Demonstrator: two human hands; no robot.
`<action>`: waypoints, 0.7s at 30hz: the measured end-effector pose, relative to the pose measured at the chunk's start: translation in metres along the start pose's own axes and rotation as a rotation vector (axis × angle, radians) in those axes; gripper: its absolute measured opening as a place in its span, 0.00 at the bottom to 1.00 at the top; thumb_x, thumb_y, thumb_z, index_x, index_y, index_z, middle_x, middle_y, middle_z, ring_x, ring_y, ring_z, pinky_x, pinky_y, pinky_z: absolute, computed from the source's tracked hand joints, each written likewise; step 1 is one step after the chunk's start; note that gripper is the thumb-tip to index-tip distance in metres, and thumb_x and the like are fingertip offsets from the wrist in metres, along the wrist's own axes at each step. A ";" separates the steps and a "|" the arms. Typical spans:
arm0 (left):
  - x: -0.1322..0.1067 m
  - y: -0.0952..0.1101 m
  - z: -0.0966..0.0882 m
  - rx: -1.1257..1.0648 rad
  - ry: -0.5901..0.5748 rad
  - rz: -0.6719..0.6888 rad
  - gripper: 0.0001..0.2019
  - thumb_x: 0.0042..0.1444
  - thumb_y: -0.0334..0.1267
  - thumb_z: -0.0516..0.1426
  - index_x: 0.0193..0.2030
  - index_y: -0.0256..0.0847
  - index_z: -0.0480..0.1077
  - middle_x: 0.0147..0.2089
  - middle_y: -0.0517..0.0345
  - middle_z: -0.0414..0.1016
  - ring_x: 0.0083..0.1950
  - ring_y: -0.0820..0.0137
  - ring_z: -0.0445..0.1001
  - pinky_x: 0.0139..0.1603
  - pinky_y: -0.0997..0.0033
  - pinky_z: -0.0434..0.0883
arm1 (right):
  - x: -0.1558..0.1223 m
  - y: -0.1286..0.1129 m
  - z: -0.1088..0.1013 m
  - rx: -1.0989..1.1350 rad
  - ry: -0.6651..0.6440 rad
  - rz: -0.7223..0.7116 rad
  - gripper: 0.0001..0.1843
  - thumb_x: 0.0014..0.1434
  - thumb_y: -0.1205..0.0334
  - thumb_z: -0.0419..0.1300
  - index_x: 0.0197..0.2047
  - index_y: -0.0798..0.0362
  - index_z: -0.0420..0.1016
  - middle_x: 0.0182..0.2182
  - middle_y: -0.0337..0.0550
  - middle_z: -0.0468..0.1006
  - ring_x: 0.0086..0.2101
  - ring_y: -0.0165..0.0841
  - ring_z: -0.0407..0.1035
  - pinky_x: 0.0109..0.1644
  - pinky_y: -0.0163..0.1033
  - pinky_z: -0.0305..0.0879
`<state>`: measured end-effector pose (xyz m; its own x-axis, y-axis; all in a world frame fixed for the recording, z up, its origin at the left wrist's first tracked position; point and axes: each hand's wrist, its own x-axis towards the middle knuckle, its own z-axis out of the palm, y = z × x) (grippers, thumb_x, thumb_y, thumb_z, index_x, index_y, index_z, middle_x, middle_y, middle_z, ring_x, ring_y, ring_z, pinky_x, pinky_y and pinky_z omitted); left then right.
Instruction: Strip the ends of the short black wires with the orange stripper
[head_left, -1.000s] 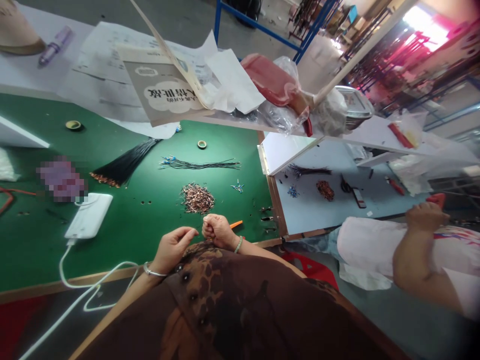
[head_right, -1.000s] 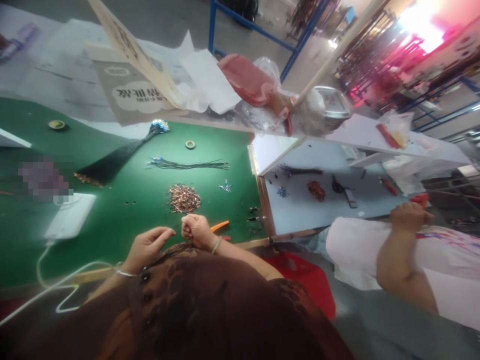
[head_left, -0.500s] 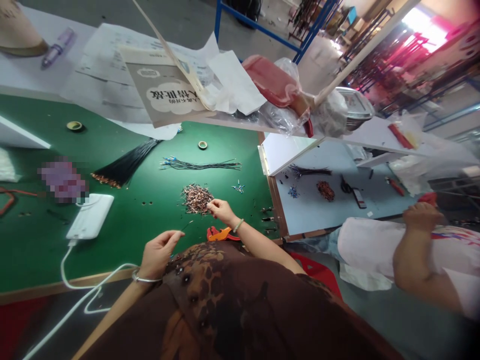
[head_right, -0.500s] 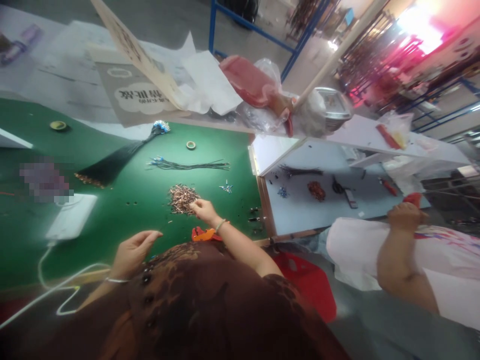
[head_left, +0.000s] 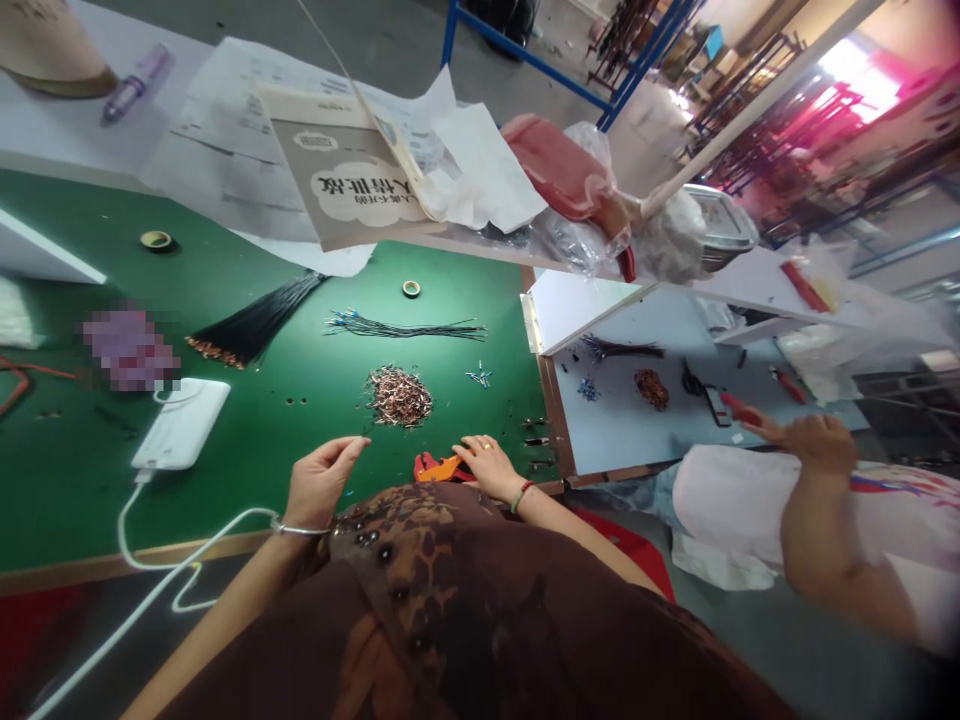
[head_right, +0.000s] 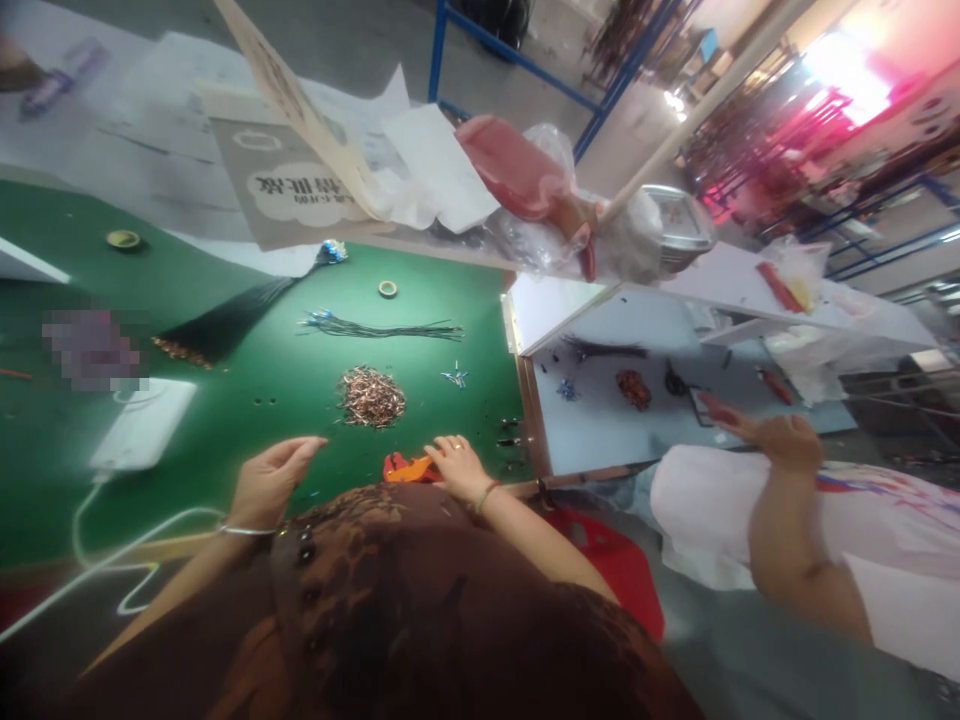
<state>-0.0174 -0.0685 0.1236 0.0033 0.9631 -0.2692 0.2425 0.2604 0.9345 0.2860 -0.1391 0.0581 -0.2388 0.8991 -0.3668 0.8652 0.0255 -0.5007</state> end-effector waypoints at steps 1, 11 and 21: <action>0.002 0.003 0.003 -0.007 -0.007 -0.002 0.21 0.49 0.54 0.62 0.37 0.36 0.80 0.30 0.53 0.80 0.31 0.69 0.76 0.31 0.73 0.72 | -0.002 -0.001 0.004 -0.011 -0.009 0.002 0.33 0.50 0.63 0.72 0.59 0.55 0.70 0.59 0.59 0.66 0.60 0.49 0.56 0.67 0.54 0.44; 0.013 0.031 0.007 0.095 -0.111 0.068 0.21 0.49 0.54 0.62 0.36 0.37 0.79 0.36 0.51 0.82 0.34 0.67 0.77 0.36 0.71 0.74 | 0.020 -0.013 -0.006 0.385 0.001 0.034 0.15 0.53 0.68 0.56 0.46 0.57 0.69 0.41 0.50 0.75 0.42 0.39 0.71 0.47 0.43 0.66; 0.011 0.048 0.017 0.161 -0.130 0.160 0.19 0.50 0.53 0.60 0.32 0.37 0.78 0.30 0.54 0.79 0.29 0.70 0.72 0.29 0.74 0.68 | 0.035 -0.084 -0.039 1.534 -0.205 -0.131 0.22 0.47 0.63 0.67 0.46 0.58 0.71 0.35 0.44 0.76 0.35 0.35 0.74 0.44 0.44 0.72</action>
<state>0.0107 -0.0461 0.1617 0.1759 0.9716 -0.1581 0.3798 0.0811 0.9215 0.2227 -0.0928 0.1179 -0.4388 0.8502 -0.2908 -0.3998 -0.4745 -0.7842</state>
